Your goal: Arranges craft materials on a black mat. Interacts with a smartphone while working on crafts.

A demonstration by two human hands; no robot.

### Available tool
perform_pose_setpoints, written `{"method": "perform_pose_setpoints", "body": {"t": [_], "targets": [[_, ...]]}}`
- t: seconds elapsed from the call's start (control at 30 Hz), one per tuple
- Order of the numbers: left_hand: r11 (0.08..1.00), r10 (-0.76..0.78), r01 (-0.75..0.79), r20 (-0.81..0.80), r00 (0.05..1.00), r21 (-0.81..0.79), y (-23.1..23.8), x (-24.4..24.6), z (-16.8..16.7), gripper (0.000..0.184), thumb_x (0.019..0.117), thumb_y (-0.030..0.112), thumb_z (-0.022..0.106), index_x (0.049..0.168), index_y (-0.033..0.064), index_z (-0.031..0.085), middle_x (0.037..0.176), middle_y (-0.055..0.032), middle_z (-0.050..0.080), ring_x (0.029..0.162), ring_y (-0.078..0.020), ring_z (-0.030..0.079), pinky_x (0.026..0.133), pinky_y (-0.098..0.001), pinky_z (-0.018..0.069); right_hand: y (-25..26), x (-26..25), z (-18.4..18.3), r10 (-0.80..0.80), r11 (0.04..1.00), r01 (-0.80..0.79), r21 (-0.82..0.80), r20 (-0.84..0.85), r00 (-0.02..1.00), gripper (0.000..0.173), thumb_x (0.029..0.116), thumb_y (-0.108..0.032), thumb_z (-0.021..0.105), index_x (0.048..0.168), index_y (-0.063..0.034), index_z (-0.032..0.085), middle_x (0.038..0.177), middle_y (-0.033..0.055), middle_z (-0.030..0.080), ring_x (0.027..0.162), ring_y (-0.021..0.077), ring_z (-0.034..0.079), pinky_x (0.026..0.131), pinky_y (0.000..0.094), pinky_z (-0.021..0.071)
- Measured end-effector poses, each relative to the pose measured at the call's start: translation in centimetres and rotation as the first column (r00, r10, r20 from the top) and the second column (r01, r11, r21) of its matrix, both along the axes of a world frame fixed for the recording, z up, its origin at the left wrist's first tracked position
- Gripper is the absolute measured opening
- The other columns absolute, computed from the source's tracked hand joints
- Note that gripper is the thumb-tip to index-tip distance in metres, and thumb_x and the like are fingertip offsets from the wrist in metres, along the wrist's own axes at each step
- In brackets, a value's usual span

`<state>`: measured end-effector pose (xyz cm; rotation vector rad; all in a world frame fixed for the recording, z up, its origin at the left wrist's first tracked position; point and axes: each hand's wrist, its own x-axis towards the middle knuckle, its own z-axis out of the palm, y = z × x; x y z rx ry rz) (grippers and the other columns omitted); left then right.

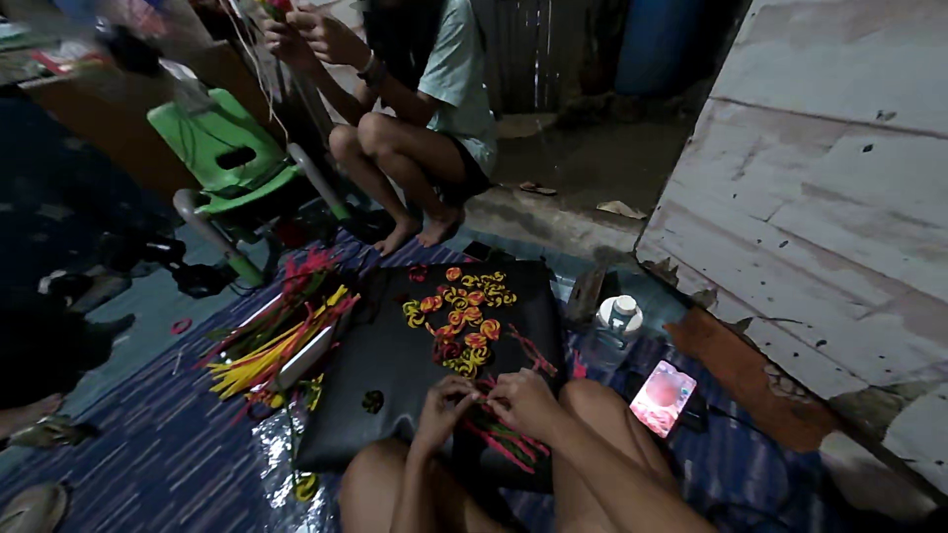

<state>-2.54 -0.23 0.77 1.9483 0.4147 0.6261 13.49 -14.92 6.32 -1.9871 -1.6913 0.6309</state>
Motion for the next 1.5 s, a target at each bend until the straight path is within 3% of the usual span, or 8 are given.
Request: {"method": "perform_pose_setpoints", "body": {"t": [0.1, 0.23, 0.33, 0.43, 0.57, 0.83, 1.13, 1.5], "targets": [[0.919, 0.134, -0.123, -0.003, 0.991, 0.375, -1.2, 0.8, -0.2, 0.016, 0.0874, 0.022, 0.074, 0.092, 0.0098, 0.081, 0.115, -0.0097, 0.072, 0.112, -0.0293, 0.064, 0.098, -0.0538, 0.0468, 0.3, -0.8, 0.8, -0.086, 0.985, 0.095, -0.141, 0.072, 0.994, 0.033, 0.1057, -0.022, 0.051, 0.119, -0.0004, 0.072, 0.121, 0.019, 0.07, 0.116, 0.0352, 0.066, 0.104, 0.0536, 0.0451], [0.713, 0.243, -0.297, 0.174, 0.954, 0.636, -2.2, 1.7, -0.3, 0.013, 0.0854, 0.026, 0.075, 0.09, 0.0159, 0.081, 0.109, -0.0082, 0.074, 0.104, -0.031, 0.068, 0.092, -0.0566, 0.0467, 0.1, -1.0, 0.6, -0.251, 0.966, 0.251, -0.067, 0.007, 0.968, 0.033, 0.105, -0.023, 0.053, 0.118, -0.0012, 0.073, 0.118, 0.0177, 0.072, 0.109, 0.0347, 0.069, 0.097, 0.0538, 0.0506], [0.755, 0.315, -0.426, 0.295, 0.902, 0.499, -2.7, 2.2, -0.4, 0.015, 0.0871, 0.026, 0.073, 0.088, 0.013, 0.08, 0.099, -0.0071, 0.074, 0.097, -0.0243, 0.067, 0.09, -0.0483, 0.0463, 0.1, -0.8, -0.2, -0.366, 0.909, 0.404, 0.098, -0.273, 0.89, 0.025, 0.1005, -0.022, 0.063, 0.111, -0.0031, 0.077, 0.107, 0.0142, 0.074, 0.091, 0.0264, 0.07, 0.086, 0.045, 0.0556], [0.924, 0.322, -0.37, 0.327, 0.888, 0.095, -3.2, 2.3, 0.1, 0.008, 0.0871, 0.011, 0.074, 0.09, 0.0036, 0.078, 0.097, -0.0019, 0.074, 0.091, -0.0029, 0.068, 0.083, -0.0196, 0.0561, 0.7, -0.7, -1.6, -0.301, 0.838, 0.503, 0.212, -0.59, 0.749, 0.017, 0.0965, -0.016, 0.069, 0.104, -0.0031, 0.078, 0.098, 0.009, 0.073, 0.079, 0.0106, 0.067, 0.074, 0.0261, 0.0577], [0.926, 0.373, -0.321, 0.354, 0.857, -0.199, -3.8, 2.6, 0.7, 0.009, 0.0852, -0.002, 0.071, 0.092, -0.002, 0.076, 0.093, -0.0008, 0.076, 0.08, -0.0009, 0.07, 0.074, -0.0181, 0.0591, 1.1, -1.4, -1.8, -0.237, 0.791, 0.564, 0.235, -0.734, 0.637, 0.013, 0.0948, -0.006, 0.069, 0.1, 0.0025, 0.077, 0.094, 0.0085, 0.073, 0.071, 0.0022, 0.065, 0.068, 0.0169, 0.0566], [0.9, 0.318, -0.406, 0.399, 0.86, 0.159, -2.9, 2.1, -0.4, 0.011, 0.0869, 0.016, 0.075, 0.091, 0.0074, 0.08, 0.097, 0.0002, 0.078, 0.089, -0.0016, 0.07, 0.081, -0.0233, 0.0531, 0.9, -0.6, -1.1, -0.223, 0.907, 0.415, 0.066, -0.763, 0.607, 0.019, 0.0986, -0.01, 0.067, 0.112, 0.0016, 0.073, 0.093, 0.0053, 0.074, 0.07, 0.0036, 0.066, 0.066, 0.0203, 0.0571], [0.963, 0.201, -0.253, 0.372, 0.906, 0.094, -2.9, 2.1, 0.2, 0.012, 0.0925, 0.012, 0.069, 0.095, 0.0032, 0.077, 0.106, -0.0033, 0.076, 0.101, -0.0043, 0.069, 0.09, -0.0216, 0.0559, 1.0, -0.9, -0.7, -0.24, 0.908, 0.418, 0.004, -0.814, 0.529, 0.015, 0.1008, -0.004, 0.061, 0.111, 0.0064, 0.066, 0.095, 0.0075, 0.07, 0.076, 0.0057, 0.066, 0.069, 0.0218, 0.0567], [0.863, 0.421, -0.504, 0.517, 0.745, 0.023, -4.9, 3.4, 0.0, 0.008, 0.0856, 0.013, 0.076, 0.089, 0.0053, 0.077, 0.108, -0.0017, 0.067, 0.105, 0.0008, 0.061, 0.089, -0.013, 0.0523, 1.6, -2.9, -1.8, -0.123, 0.799, 0.557, 0.227, -0.845, 0.52, 0.015, 0.1007, -0.003, 0.058, 0.108, 0.005, 0.067, 0.092, 0.0031, 0.069, 0.069, -0.0011, 0.061, 0.063, 0.0148, 0.0521]]}}
